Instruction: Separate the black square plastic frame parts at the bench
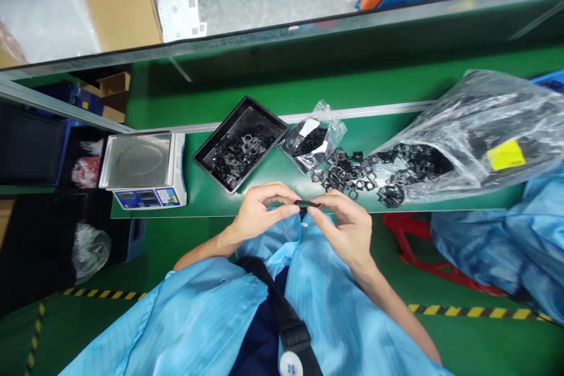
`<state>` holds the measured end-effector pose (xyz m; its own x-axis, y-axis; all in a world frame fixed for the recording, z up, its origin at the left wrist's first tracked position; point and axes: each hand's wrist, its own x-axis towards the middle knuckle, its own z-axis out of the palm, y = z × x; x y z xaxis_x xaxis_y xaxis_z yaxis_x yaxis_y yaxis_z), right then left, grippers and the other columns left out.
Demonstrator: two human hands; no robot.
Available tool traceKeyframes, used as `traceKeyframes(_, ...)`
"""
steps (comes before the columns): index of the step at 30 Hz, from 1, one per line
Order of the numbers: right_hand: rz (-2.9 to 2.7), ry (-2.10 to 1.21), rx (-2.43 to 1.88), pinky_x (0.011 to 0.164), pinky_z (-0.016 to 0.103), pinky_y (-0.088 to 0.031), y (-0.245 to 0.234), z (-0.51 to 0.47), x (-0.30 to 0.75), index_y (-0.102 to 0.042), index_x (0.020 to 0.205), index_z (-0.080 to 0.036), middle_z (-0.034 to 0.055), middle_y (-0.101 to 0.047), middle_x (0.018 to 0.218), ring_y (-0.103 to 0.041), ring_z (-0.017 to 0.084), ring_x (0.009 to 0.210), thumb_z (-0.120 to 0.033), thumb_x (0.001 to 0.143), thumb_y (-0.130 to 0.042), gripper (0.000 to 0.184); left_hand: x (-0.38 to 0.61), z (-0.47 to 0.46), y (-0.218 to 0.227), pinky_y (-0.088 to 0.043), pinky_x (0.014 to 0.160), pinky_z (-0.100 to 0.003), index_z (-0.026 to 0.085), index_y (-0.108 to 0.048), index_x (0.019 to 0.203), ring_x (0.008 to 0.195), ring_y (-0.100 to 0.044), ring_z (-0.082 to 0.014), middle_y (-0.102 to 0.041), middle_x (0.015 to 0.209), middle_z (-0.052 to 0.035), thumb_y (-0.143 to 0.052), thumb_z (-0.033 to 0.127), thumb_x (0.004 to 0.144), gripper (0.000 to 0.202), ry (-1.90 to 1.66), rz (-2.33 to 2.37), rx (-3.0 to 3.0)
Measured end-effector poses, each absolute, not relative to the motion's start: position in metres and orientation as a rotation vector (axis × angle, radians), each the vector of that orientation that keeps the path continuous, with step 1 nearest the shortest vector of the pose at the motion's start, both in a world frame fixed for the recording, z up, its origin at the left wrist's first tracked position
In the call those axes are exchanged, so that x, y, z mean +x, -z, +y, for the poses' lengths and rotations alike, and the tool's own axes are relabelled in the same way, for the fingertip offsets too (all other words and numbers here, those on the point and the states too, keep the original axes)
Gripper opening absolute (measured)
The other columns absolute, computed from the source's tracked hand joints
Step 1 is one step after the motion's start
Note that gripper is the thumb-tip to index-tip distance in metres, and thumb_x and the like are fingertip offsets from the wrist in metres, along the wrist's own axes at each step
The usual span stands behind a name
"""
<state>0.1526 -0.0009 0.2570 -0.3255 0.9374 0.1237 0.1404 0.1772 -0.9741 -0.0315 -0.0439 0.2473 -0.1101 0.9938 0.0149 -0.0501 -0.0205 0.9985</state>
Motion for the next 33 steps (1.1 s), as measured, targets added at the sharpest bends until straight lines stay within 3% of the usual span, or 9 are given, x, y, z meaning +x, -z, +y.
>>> traceKeyframes(4, -1.630, -1.244, -1.049, 0.065, 0.031, -0.056, -0.259, -0.001, 0.153, -0.074, 0.081, -0.023, 0.0015, -0.069, 0.072, -0.065, 0.017, 0.065, -0.025, 0.084, -0.076, 0.004, -0.033, -0.043, -0.247, -0.061, 0.069, -0.024, 0.015, -0.078, 0.085, 0.070, -0.074, -0.0145, -0.078, 0.079, -0.0043, -0.087, 0.045, 0.075, 0.032, -1.271, 1.245, 0.986)
traceKeyframes(8, -1.538, -1.479, -1.085, 0.062, 0.030, -0.058, -0.262, 0.001, 0.152, -0.074, 0.080, -0.021, 0.0023, -0.073, 0.073, -0.067, 0.017, 0.063, -0.034, 0.084, -0.078, 0.014, -0.034, -0.041, -0.240, -0.060, 0.063, -0.026, 0.014, -0.078, 0.084, 0.064, -0.074, -0.0165, -0.078, 0.074, -0.0049, -0.089, 0.048, 0.070, 0.038, -1.197, 1.208, 0.775)
traceKeyframes(15, -1.522, -1.537, -1.113, 0.057, 0.029, -0.056, -0.259, 0.004, 0.153, -0.071, 0.074, -0.021, 0.0022, -0.072, 0.068, -0.066, 0.017, 0.058, -0.039, 0.084, -0.078, 0.022, -0.026, -0.041, -0.238, -0.062, 0.068, -0.030, 0.013, -0.078, 0.083, 0.068, -0.076, -0.0193, -0.079, 0.075, -0.0069, -0.089, 0.050, 0.070, 0.041, -1.144, 1.096, 0.605)
traceKeyframes(20, -1.559, -1.394, -1.179, 0.056, 0.028, -0.055, -0.261, 0.004, 0.154, -0.069, 0.071, -0.021, 0.0013, -0.070, 0.063, -0.064, 0.016, 0.056, -0.041, 0.084, -0.078, 0.026, -0.019, -0.040, -0.241, -0.062, 0.068, -0.029, 0.014, -0.077, 0.081, 0.063, -0.072, -0.0156, -0.077, 0.073, -0.0042, -0.092, 0.050, 0.066, 0.043, -1.182, 1.096, 0.498)
traceKeyframes(24, -1.434, -1.578, -1.154, 0.055, 0.028, -0.055, -0.264, 0.004, 0.153, -0.068, 0.069, -0.021, 0.0005, -0.070, 0.058, -0.064, 0.016, 0.051, -0.046, 0.082, -0.080, 0.031, -0.020, -0.038, -0.241, -0.058, 0.064, -0.024, 0.014, -0.074, 0.079, 0.062, -0.069, -0.0124, -0.074, 0.071, -0.0018, -0.096, 0.046, 0.060, 0.043, -1.140, 1.001, 0.445)
traceKeyframes(28, -1.345, -1.693, -1.115, 0.053, 0.029, -0.055, -0.266, 0.005, 0.154, -0.070, 0.071, -0.021, 0.0004, -0.070, 0.059, -0.064, 0.016, 0.050, -0.046, 0.080, -0.082, 0.030, -0.025, -0.037, -0.241, -0.055, 0.061, -0.024, 0.013, -0.072, 0.081, 0.060, -0.068, -0.0126, -0.071, 0.070, -0.0018, -0.094, 0.048, 0.064, 0.044, -1.054, 0.910, 0.476)
traceKeyframes(33, -1.509, -1.520, -1.141, 0.055, 0.029, -0.054, -0.263, 0.004, 0.155, -0.069, 0.070, -0.021, 0.0001, -0.068, 0.060, -0.063, 0.016, 0.053, -0.043, 0.084, -0.078, 0.027, -0.029, -0.041, -0.241, -0.052, 0.061, -0.022, 0.015, -0.070, 0.085, 0.064, -0.068, -0.0123, -0.072, 0.072, -0.0017, -0.089, 0.049, 0.071, 0.041, -1.116, 1.100, 0.749)
